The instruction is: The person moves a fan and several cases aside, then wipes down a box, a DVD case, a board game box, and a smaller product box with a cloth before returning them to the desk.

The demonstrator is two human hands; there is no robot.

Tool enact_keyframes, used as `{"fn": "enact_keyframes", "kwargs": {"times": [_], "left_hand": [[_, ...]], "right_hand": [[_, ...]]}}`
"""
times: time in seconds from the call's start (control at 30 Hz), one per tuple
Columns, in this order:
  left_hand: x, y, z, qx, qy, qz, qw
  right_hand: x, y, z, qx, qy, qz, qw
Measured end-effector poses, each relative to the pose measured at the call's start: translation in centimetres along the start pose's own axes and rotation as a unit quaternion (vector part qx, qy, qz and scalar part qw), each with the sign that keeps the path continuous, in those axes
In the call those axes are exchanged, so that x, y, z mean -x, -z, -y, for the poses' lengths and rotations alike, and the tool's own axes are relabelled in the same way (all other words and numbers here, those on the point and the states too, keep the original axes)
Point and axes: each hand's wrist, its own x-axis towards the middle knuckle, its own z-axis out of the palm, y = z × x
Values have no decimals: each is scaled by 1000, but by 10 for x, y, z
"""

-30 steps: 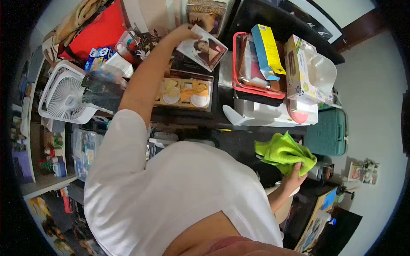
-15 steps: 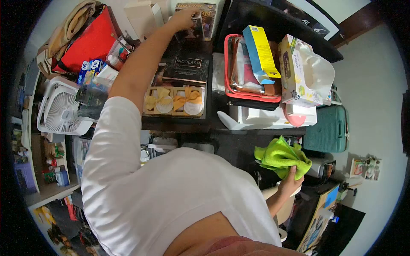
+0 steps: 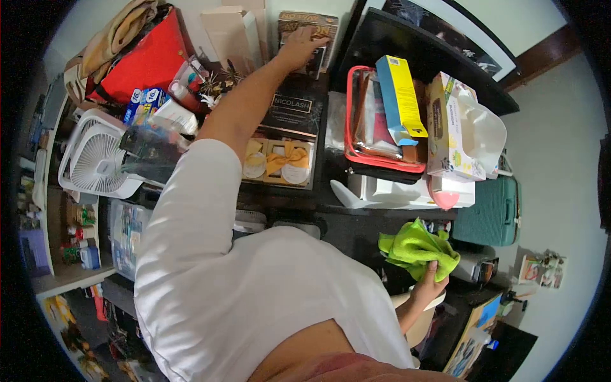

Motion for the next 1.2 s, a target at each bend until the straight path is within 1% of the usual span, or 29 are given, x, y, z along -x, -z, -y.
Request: {"fn": "enact_keyframes", "kwargs": {"times": [0.03,0.13,0.2,0.27,0.3,0.37,0.4,0.43,0.47,0.5,0.53,0.57,0.6,0.63,0.73,0.83,0.93,0.97,1.07,1.17,1.2], "left_hand": [[0,2,-3,-58,-11,-20,998],[6,24,-11,-19,-14,65,998],[11,33,-8,-22,-11,53,998],[13,58,-4,-34,-1,36,999],[14,75,0,-32,25,37,998],[17,97,24,-42,43,-40,997],[20,119,35,50,141,28,988],[22,143,45,141,236,96,957],[24,175,43,-73,182,-85,977],[30,197,43,-280,112,-259,918],[42,192,65,-207,207,-265,919],[57,179,101,-132,300,-269,906],[66,170,124,-55,387,-269,880],[70,171,129,-44,397,-198,895],[78,146,103,61,409,-74,907],[73,119,78,26,486,-54,872],[69,112,77,159,512,-116,836],[67,110,76,158,517,-137,830],[66,109,78,114,490,-180,846],[63,133,74,114,463,-223,850],[64,145,72,141,450,-228,852]], "right_hand": [[-1,-1,-1,-1,0,3,1000],[-1,-4,-2,3,0,-3,1000],[1,-7,1,15,-2,-21,1000],[-2,-5,2,2,-11,7,1000],[-3,-4,3,-5,-15,20,1000],[-2,-6,4,-12,-16,13,1000],[-2,-8,4,-16,-16,10,1000],[-1,-9,6,-14,-17,5,1000],[0,-11,8,-12,-18,0,1000],[2,-12,9,-11,-18,-4,1000],[1,-12,7,-21,-8,18,1000],[-1,-10,4,-33,2,40,999],[-2,-11,2,-46,12,63,997],[-1,-14,2,-43,15,70,997],[2,-22,4,-38,24,88,995],[3,-29,9,-53,31,96,993],[9,-33,14,-83,25,83,993],[11,-31,12,-88,19,73,993],[19,-27,15,-96,10,50,994],[26,-21,17,-94,15,42,995],[25,-18,13,-91,19,38,995]]}}
